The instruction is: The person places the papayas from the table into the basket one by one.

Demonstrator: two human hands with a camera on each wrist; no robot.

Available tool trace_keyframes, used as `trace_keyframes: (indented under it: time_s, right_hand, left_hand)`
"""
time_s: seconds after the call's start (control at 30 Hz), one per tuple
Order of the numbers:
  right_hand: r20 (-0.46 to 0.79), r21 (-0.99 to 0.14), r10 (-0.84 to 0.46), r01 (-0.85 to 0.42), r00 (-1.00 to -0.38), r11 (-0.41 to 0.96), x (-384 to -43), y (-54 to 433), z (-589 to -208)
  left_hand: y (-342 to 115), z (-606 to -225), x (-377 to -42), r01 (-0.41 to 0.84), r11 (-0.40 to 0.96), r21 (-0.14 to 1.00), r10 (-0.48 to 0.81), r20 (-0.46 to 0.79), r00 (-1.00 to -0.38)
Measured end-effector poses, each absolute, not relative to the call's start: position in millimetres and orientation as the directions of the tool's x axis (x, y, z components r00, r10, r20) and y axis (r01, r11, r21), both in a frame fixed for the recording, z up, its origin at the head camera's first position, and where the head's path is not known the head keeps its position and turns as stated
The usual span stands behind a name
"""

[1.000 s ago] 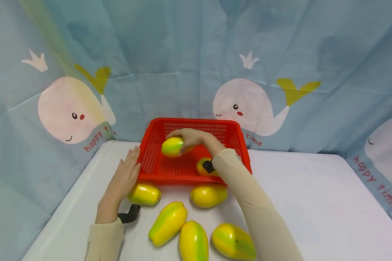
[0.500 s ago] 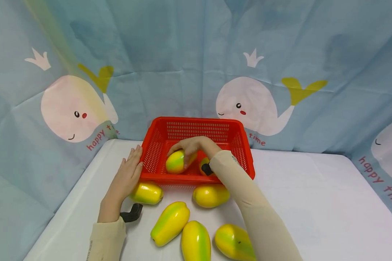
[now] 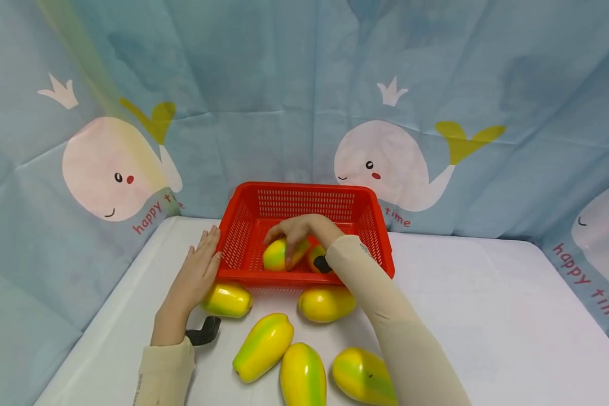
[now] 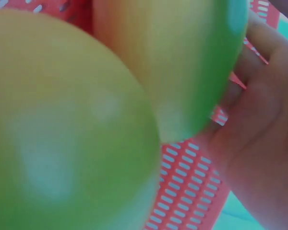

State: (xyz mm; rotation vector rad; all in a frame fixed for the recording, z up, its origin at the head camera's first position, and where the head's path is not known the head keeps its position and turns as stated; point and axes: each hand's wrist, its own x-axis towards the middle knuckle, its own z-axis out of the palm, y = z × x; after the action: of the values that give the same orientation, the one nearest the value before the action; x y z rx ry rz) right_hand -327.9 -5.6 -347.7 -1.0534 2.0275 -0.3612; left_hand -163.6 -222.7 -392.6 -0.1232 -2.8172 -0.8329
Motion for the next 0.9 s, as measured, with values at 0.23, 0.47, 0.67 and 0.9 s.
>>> trace_keyframes:
  time_s: [0.23,0.47,0.67,0.9]
  right_hand:
    - [-0.418,-0.613,-0.824,-0.55,-0.384,0.567,-326,5,-341]
    - [-0.302,-0.709,-0.865,-0.513,-0.401,0.485,-327,20,-332]
    - [-0.25,-0.723,-0.853,-0.498,-0.458,0.479,-321,33,-321]
    - [-0.15,-0.734,-0.836,-0.507,-0.527,0.451,-308,44,-305]
  left_hand:
    - [-223,-392,-165,0.137,0.836,0.531,0.026,0.21,-0.977]
    - [-226,-393,-164,0.138,0.834,0.534,0.032,0.203,-0.979]
    - [-226,-393,-165,0.14,0.829,0.542,0.041,0.19,-0.981]
    - [-224,-392,-164,0.141,0.824,0.549,0.043,0.188,-0.981]
